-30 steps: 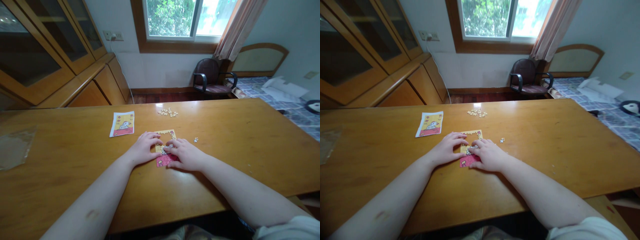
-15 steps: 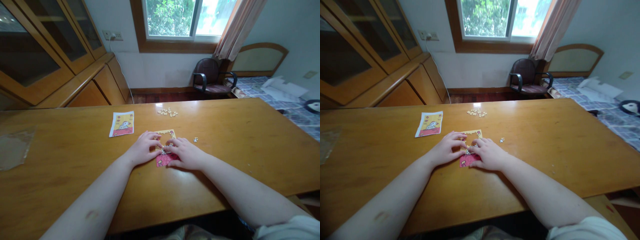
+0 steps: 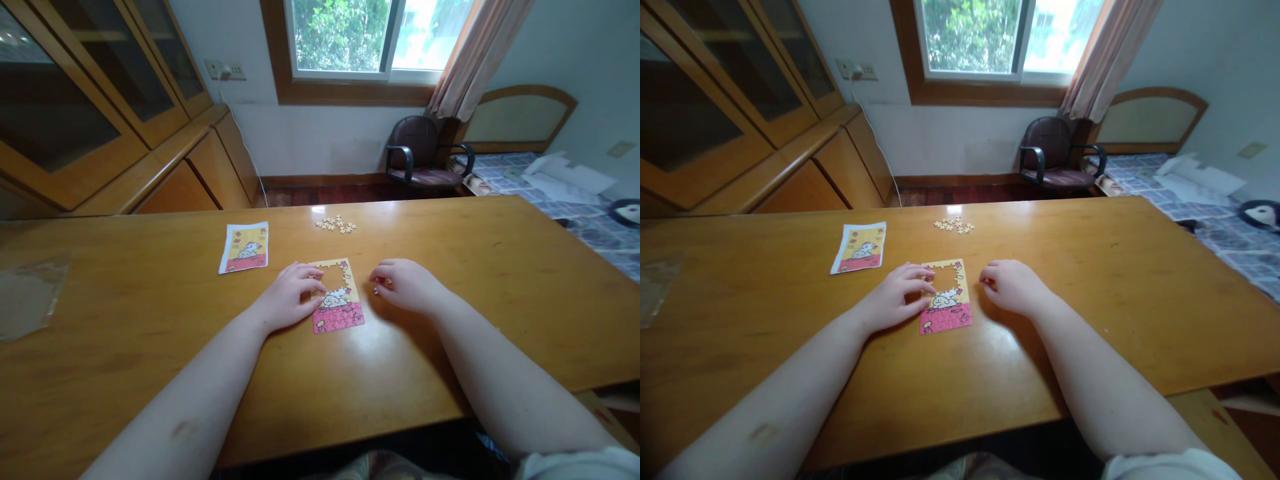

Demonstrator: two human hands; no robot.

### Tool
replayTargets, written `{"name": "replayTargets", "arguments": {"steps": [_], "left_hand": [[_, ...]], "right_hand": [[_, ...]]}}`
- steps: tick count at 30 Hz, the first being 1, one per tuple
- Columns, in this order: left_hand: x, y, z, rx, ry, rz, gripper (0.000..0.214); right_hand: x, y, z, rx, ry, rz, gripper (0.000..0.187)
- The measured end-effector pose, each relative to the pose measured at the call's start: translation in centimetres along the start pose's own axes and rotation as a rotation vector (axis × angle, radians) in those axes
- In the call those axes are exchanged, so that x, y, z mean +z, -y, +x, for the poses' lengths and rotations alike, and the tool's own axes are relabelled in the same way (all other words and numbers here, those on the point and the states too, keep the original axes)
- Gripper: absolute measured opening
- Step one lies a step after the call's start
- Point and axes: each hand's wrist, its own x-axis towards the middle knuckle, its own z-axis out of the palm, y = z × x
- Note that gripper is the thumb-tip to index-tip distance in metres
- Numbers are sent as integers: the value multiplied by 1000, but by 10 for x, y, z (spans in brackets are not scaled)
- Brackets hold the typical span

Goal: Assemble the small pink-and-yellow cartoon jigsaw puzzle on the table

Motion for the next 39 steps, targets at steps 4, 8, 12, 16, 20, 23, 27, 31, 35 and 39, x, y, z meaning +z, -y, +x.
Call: {"name": "replayTargets", "arguments": {"steps": [4,8,12,16,20,23,27,31,35,39], "left_hand": [[0,1,0,5,-11,-4,23],[0,0,0,0,-13,-11,23],[0,0,1,-8,-22,-21,22],[1,1,0,-12,-15,-29,23],[0,1,0,-10,-15,-31,24],[0,0,0,-13,-11,-27,23],[0,0,0,-12,-18,-33,23],[0,-1,0,-15,-18,-35,23],[0,-1,1,-10,-14,-26,23],[-1,-1,1,-17,-9,-22,23]], "right_hand": [[-2,-5,-1,46,48,-37,21],[-2,-3,-2,94,121,-71,22],[1,-2,-2,121,163,-136,21],[3,-3,-1,89,166,-101,21],[2,-1,-1,72,125,-66,24],[4,1,0,124,112,-85,20],[8,2,2,127,132,-49,15],[10,2,1,93,128,12,13],[10,3,-1,17,126,41,15],[9,4,-1,51,99,36,13]]}}
